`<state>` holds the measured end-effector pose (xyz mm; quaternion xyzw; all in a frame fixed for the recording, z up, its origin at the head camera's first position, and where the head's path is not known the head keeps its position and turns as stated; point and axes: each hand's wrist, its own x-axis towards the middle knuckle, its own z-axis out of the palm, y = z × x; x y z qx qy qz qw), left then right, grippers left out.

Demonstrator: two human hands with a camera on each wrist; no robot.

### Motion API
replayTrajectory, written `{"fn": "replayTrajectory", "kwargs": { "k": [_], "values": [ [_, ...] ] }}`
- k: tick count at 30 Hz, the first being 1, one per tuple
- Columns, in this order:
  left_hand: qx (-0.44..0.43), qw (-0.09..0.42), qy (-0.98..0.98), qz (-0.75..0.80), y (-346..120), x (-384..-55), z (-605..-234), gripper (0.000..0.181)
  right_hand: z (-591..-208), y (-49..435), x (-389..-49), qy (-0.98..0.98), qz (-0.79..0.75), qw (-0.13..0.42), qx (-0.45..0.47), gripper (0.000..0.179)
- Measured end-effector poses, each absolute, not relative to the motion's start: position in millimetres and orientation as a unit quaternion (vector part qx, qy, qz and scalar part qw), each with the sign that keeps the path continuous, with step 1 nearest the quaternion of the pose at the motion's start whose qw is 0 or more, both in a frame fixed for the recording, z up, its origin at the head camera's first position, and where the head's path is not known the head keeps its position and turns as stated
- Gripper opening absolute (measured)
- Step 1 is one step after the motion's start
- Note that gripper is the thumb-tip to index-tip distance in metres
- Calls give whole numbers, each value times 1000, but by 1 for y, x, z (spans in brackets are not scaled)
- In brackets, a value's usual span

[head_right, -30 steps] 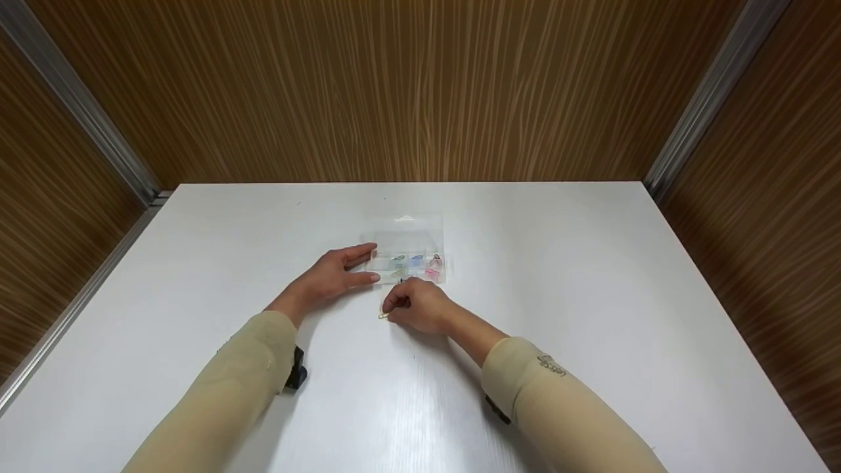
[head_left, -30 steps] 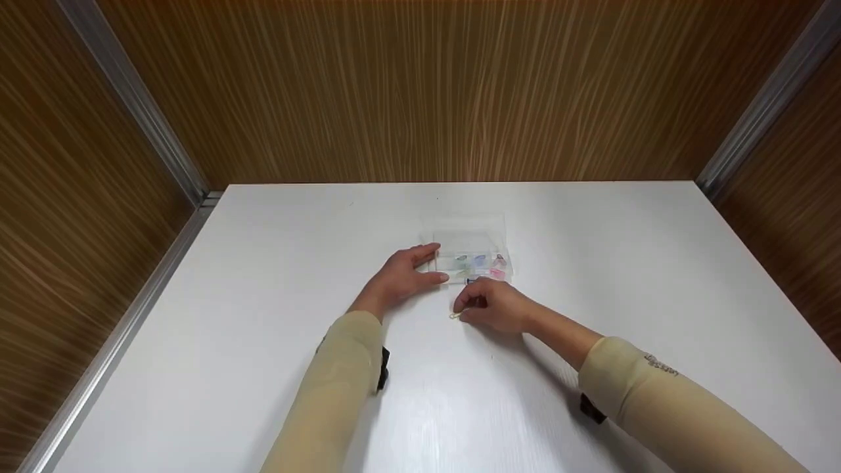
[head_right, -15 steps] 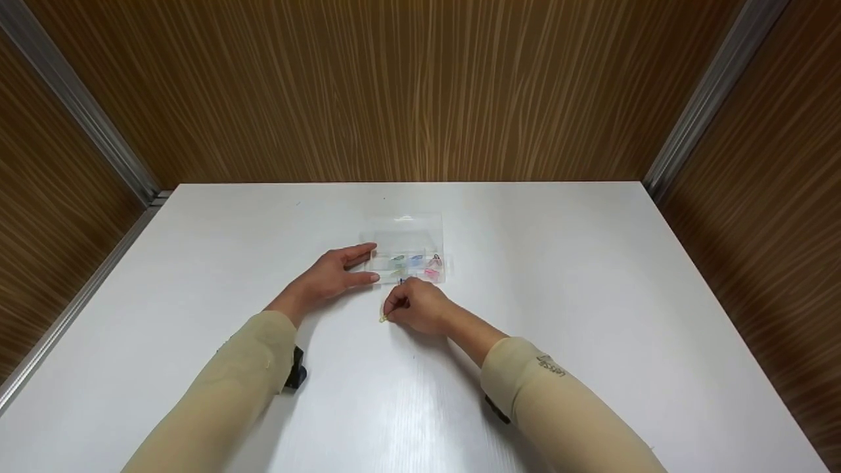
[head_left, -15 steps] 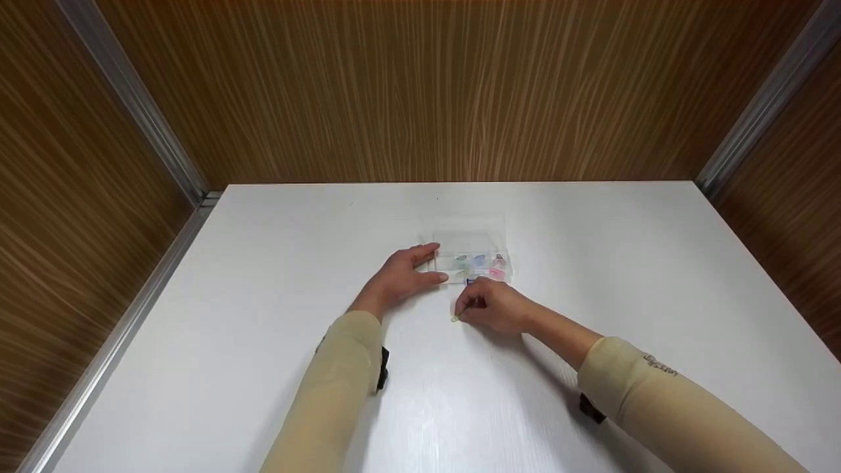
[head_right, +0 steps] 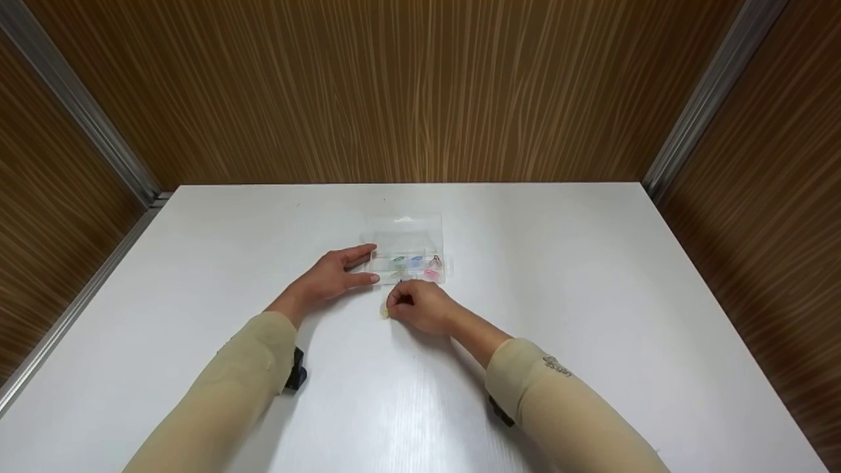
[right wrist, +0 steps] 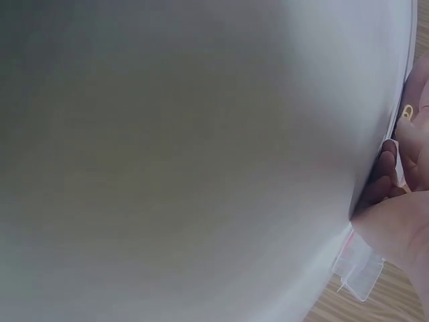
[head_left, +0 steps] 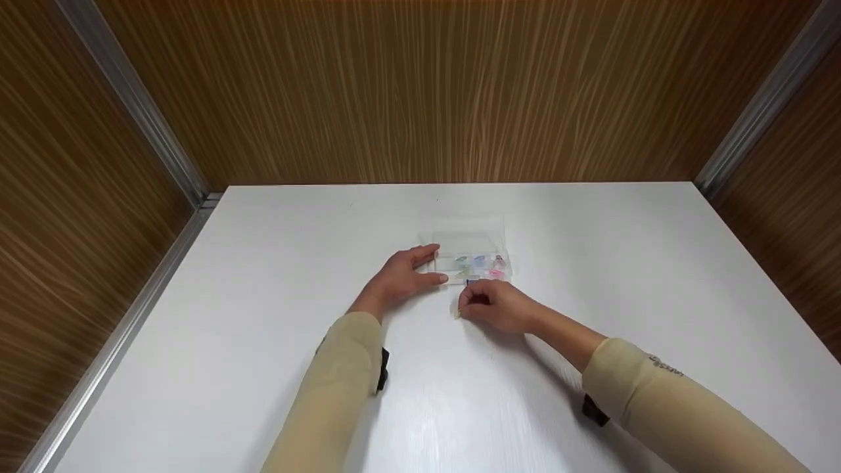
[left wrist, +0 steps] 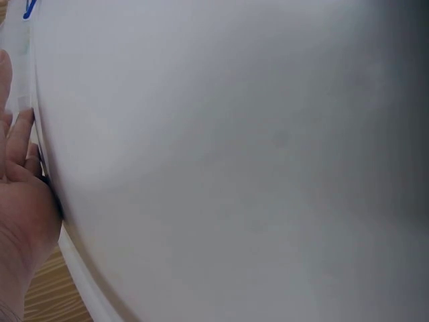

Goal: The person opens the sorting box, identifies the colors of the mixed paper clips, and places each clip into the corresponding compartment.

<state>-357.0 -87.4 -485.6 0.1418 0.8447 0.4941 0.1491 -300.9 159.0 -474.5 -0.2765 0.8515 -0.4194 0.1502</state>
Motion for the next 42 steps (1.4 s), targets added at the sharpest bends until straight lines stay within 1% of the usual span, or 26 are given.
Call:
{"fn": "replayTrajectory", "kwargs": {
  "k": [8, 16, 21, 29, 42],
  "values": [
    [134, 148, 854, 480, -85, -358, -486, 74, -474, 163, -302, 852, -454, 112, -233, 8],
    [132, 145, 862, 467, -83, -358, -485, 75, -458, 166, -312, 863, -469, 64, -175, 11],
    [128, 145, 864, 465, -83, -358, -486, 76, -450, 165, -321, 871, -463, 51, -155, 14],
    [131, 149, 850, 488, -83, -357, -486, 76, -452, 161, -328, 883, -440, 50, -156, 15],
    [122, 151, 856, 480, -85, -359, -487, 75, -452, 156, -333, 898, -409, 58, -150, 14]
  ]
}}
